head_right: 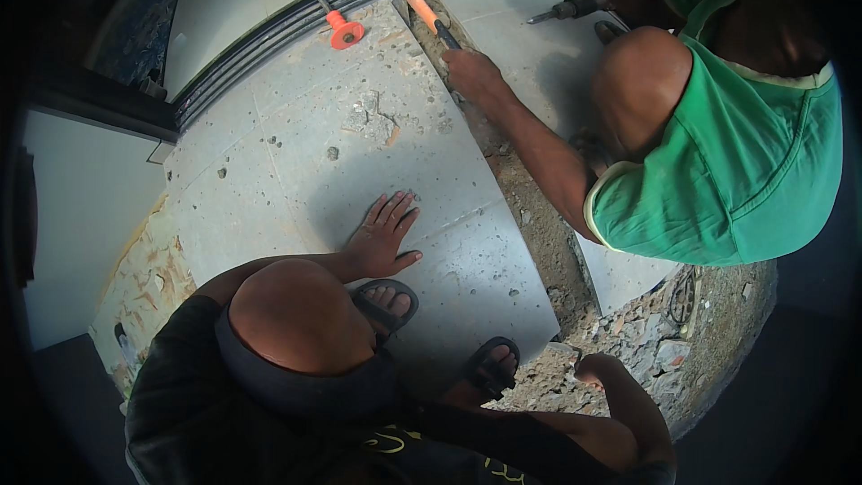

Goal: The person clears dirt and debris from a trench in a tiled floor using a trowel and by hand, moving fragments aside and leveling the underlying surface.

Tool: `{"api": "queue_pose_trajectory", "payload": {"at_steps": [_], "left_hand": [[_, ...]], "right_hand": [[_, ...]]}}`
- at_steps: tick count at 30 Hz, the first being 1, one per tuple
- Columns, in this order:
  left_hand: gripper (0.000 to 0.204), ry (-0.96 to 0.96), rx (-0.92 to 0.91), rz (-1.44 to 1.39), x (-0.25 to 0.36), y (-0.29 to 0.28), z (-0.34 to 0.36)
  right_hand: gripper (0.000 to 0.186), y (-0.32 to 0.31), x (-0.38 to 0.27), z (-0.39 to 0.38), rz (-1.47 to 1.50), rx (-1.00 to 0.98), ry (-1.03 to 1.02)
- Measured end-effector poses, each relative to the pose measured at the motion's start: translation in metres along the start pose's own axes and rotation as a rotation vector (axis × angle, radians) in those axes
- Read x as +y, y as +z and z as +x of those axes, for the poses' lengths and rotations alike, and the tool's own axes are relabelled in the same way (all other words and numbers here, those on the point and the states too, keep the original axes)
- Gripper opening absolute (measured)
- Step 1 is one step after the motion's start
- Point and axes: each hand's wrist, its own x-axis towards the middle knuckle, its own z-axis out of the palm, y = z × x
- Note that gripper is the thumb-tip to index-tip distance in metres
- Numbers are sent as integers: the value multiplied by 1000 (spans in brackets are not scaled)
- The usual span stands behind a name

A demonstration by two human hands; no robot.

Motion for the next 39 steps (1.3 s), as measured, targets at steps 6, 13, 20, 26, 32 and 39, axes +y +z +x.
{"api": "queue_pose_trajectory", "payload": {"at_steps": [6, 13, 20, 26, 32, 39], "left_hand": [[82, -6, -13, -7, 1, -2, 0], [82, -2, 13, -17, 1, -1, 0], [82, 0, 22, -18, 1, -1, 1], [83, 13, 42, 4, 0, -1, 1], [82, 14, 40, 4, 1, 1, 1], [82, 8, 44, 7, 0, 1, 0]], "right_hand": [[34, -2, -3, -5, -3, 5, -6], [38, 1, 2, 6, 51, -9, -1], [36, 1, 2, 4, 45, 5, 2], [37, 2, 5, 11, 48, -8, 14], [38, 1, 0, 6, 10, -21, 29], [36, 1, 3, 9, 47, -20, -6]]}}
